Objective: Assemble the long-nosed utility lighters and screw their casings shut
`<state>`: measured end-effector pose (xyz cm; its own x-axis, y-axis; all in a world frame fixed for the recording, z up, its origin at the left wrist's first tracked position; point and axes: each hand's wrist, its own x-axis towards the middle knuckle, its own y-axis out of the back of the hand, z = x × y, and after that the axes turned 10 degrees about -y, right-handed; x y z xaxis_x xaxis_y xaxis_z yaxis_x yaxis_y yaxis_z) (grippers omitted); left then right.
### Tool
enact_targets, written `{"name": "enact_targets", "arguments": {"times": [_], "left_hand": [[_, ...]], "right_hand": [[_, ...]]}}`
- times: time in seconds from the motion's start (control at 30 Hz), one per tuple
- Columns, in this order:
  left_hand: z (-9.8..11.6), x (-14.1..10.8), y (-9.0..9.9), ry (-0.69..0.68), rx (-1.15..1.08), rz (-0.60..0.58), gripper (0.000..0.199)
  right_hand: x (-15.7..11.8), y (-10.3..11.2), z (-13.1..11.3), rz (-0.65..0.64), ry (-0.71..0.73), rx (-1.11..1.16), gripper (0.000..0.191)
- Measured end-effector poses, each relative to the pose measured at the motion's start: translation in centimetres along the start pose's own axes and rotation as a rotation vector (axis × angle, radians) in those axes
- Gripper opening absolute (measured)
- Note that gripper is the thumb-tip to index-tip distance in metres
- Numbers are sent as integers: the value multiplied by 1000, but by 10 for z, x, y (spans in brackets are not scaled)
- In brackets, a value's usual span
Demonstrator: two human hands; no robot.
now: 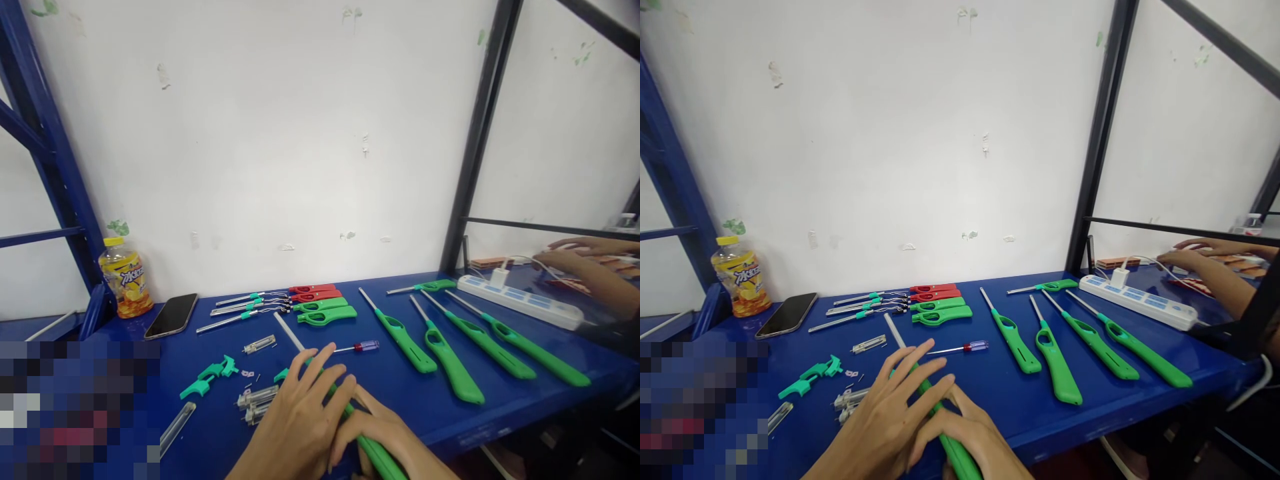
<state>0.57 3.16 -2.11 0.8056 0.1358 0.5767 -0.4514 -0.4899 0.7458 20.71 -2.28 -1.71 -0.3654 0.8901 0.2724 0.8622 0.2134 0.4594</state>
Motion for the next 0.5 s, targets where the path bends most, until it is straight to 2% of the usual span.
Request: {"name": "enact_targets", "arguments": {"times": [0.07, 0.1, 0.13, 0.17, 0.23, 0.33, 0.5], "left_hand": [[-7, -2, 9, 45, 27, 65, 55], [-13, -5, 15, 116, 46, 122, 63], [-19, -10, 21, 186, 55, 206, 64], [-27, -16, 26, 264, 57, 279, 62], [-41, -28, 34, 404, 115, 330, 54], [-50, -38, 36, 508, 115, 324, 33], [-34, -26, 26, 474, -5, 214, 41]], "right_hand": [[12, 1, 7, 49, 91, 33, 39], [20, 2, 9, 141, 75, 21, 40], [29, 3, 11, 232, 55, -10, 47], [37, 3, 11, 243, -2, -58, 57], [49, 2, 11, 292, -31, -110, 52], [47, -10, 15, 183, 69, -127, 38], [26, -29, 28, 64, 250, -273, 25]]}}
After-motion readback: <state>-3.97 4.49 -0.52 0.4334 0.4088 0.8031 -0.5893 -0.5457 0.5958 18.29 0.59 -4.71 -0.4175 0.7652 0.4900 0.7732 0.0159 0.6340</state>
